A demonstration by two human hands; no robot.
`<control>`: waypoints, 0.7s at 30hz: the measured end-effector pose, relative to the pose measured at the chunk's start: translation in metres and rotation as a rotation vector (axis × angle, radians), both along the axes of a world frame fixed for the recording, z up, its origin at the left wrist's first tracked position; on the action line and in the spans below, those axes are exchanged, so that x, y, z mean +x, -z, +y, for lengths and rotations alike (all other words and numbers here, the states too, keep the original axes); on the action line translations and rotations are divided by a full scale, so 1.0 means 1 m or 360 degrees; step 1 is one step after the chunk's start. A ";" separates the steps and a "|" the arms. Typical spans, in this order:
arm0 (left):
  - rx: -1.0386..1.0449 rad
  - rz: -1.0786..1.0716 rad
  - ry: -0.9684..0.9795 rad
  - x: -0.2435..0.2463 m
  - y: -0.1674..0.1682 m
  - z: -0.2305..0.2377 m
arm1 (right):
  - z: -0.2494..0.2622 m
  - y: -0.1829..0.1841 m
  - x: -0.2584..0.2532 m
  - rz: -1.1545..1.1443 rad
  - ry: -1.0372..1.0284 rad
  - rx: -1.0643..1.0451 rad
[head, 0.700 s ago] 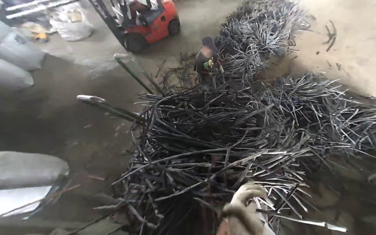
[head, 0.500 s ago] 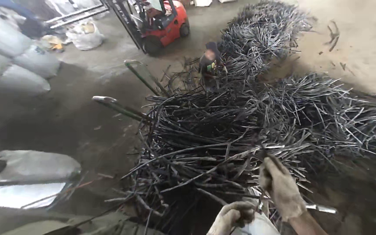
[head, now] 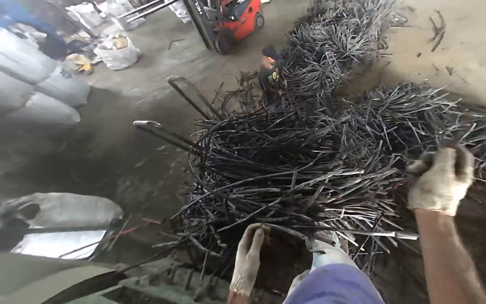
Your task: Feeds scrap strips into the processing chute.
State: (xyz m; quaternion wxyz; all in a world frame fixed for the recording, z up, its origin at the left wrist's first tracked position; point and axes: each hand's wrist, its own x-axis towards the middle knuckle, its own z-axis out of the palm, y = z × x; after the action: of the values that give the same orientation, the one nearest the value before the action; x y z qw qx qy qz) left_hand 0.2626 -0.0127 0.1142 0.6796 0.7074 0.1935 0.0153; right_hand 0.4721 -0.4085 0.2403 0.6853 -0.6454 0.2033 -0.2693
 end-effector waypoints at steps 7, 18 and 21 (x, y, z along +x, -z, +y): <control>-0.0916 -0.0100 -0.0199 0.050 -0.035 -0.060 | 0.138 0.077 -0.071 0.0395 -0.1355 -0.0793; -0.0623 0.0003 -0.0473 0.044 -0.020 -0.075 | 0.181 0.094 -0.105 0.0348 -0.2276 -0.1022; -0.0609 -0.0026 -0.0380 0.040 -0.020 -0.074 | 0.188 0.103 -0.111 0.0374 -0.2346 -0.1119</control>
State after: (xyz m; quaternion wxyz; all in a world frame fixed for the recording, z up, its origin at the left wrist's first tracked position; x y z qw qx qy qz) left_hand 0.3026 -0.0870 0.1345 0.7964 0.5376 0.2696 0.0644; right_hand 0.3613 -0.2202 0.1377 0.4184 -0.8140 -0.2983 0.2708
